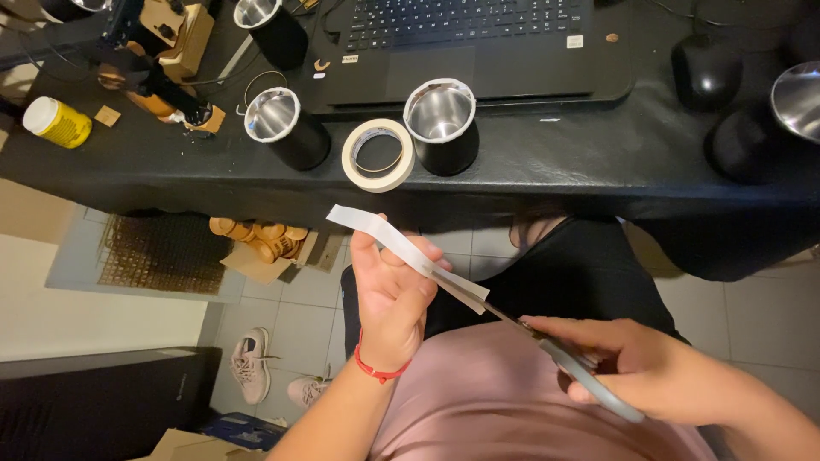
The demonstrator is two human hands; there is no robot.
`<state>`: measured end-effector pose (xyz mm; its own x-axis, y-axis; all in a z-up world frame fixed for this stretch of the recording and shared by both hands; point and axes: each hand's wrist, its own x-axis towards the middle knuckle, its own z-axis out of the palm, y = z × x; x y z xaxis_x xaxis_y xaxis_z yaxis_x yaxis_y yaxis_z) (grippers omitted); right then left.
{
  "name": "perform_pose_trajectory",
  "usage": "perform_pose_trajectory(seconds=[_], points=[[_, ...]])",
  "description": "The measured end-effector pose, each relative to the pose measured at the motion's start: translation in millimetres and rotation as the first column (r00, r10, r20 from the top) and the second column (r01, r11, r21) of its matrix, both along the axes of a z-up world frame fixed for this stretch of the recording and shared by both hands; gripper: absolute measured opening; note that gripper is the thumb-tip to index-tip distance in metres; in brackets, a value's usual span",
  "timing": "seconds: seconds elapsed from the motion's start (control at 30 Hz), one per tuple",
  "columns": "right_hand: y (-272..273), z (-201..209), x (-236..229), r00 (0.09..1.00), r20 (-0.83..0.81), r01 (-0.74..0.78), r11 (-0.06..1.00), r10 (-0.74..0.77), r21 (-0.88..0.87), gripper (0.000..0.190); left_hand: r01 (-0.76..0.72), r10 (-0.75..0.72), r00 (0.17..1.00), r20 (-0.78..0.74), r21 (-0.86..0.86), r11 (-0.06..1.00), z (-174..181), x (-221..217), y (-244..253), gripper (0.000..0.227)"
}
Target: The person cuts a strip of white tape using scissors and then applies it to the rim of a black cup. They smooth the tape around the edge of the cup with their fingers.
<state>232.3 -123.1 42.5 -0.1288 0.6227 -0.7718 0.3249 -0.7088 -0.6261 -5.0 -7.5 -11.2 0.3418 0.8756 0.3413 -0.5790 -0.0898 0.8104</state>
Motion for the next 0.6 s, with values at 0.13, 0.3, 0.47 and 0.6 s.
perform_pose_trajectory(seconds=[0.13,0.3,0.47,0.6], points=[[-3.6,-9.4,4.1,1.0,-0.012,-0.015,0.999,0.015,0.046,0.085,0.004,-0.004,1.0,-0.011,0.015,1.0,1.7,-0.5,-0.6,0.07],[-6.2,-17.2,6.4,0.998,0.022,-0.059,0.996,0.058,0.063,0.086,0.022,-0.024,0.999,0.036,0.045,0.999,-0.2,-1.1,-1.4,0.068],[-6.9,-17.7,5.1,1.0,-0.016,-0.012,0.999,0.013,0.052,0.085,0.02,-0.025,0.998,0.061,0.083,0.996,-4.3,-1.9,-2.4,0.073],[-5.4,-11.3,3.2,0.999,0.026,-0.034,0.999,0.034,0.015,0.084,0.019,-0.029,0.997,0.076,0.129,0.991,-3.9,-0.7,-1.6,0.068]])
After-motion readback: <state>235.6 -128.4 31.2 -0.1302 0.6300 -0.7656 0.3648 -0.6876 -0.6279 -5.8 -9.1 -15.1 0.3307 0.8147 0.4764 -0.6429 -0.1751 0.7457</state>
